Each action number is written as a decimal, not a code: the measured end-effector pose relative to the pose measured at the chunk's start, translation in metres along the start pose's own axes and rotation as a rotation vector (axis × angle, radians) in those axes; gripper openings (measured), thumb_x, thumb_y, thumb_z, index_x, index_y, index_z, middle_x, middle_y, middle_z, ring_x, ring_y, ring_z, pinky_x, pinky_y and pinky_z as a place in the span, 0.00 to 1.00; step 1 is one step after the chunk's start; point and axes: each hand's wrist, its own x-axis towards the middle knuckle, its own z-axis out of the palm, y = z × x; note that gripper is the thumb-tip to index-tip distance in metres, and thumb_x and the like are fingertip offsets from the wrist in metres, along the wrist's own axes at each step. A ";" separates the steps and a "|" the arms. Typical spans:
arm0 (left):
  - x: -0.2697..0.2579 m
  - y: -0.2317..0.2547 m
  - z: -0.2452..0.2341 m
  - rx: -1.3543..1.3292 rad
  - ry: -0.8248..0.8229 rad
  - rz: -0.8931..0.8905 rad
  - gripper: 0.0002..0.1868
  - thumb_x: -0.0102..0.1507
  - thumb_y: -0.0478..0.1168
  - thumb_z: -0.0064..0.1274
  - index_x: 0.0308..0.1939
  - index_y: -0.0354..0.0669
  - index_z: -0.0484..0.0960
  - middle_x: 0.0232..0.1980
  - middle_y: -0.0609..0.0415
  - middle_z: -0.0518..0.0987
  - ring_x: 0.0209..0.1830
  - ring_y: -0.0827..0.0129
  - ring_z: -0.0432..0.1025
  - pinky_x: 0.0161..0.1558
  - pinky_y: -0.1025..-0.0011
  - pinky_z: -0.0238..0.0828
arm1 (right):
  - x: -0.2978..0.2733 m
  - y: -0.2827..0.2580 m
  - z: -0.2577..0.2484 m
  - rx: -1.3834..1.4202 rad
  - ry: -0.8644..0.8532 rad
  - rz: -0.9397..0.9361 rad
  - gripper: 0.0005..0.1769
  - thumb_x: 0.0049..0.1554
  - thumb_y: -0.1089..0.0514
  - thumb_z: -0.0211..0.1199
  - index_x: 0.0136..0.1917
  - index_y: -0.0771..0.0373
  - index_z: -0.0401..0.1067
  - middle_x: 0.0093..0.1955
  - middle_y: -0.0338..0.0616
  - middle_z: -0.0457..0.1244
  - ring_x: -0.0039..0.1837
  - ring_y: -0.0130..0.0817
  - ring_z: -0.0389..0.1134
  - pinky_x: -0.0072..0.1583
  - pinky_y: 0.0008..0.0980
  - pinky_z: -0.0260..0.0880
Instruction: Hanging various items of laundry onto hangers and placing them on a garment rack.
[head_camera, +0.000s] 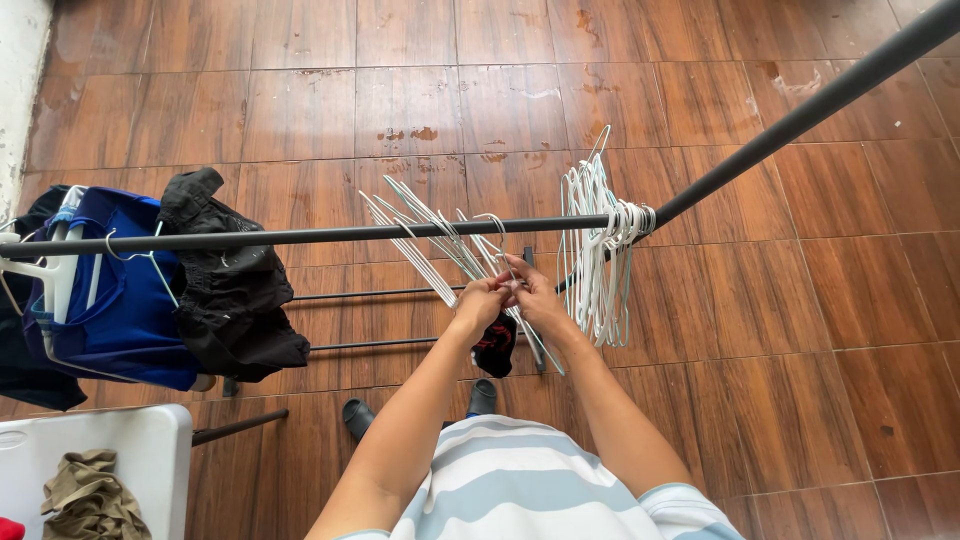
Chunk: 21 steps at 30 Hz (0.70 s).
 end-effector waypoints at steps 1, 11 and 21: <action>-0.008 0.014 0.002 0.000 0.000 0.000 0.13 0.67 0.43 0.56 0.47 0.37 0.88 0.41 0.46 0.88 0.40 0.62 0.82 0.46 0.63 0.72 | 0.000 -0.004 -0.001 0.000 0.000 0.000 0.27 0.65 0.68 0.47 0.77 0.59 0.61 0.56 0.39 0.65 0.50 0.25 0.67 0.50 0.24 0.72; -0.046 0.049 -0.001 0.834 0.241 0.150 0.16 0.68 0.46 0.47 0.40 0.36 0.81 0.36 0.39 0.82 0.43 0.47 0.78 0.50 0.54 0.71 | -0.002 -0.037 -0.015 -0.467 0.297 0.019 0.27 0.62 0.67 0.49 0.72 0.54 0.70 0.41 0.35 0.66 0.40 0.25 0.63 0.43 0.28 0.65; -0.055 0.064 0.002 0.863 0.266 0.132 0.16 0.66 0.50 0.50 0.43 0.41 0.83 0.39 0.39 0.84 0.46 0.45 0.78 0.52 0.54 0.72 | 0.000 -0.010 -0.019 -0.194 0.376 -0.091 0.24 0.59 0.65 0.53 0.68 0.63 0.72 0.37 0.35 0.64 0.39 0.21 0.61 0.42 0.25 0.63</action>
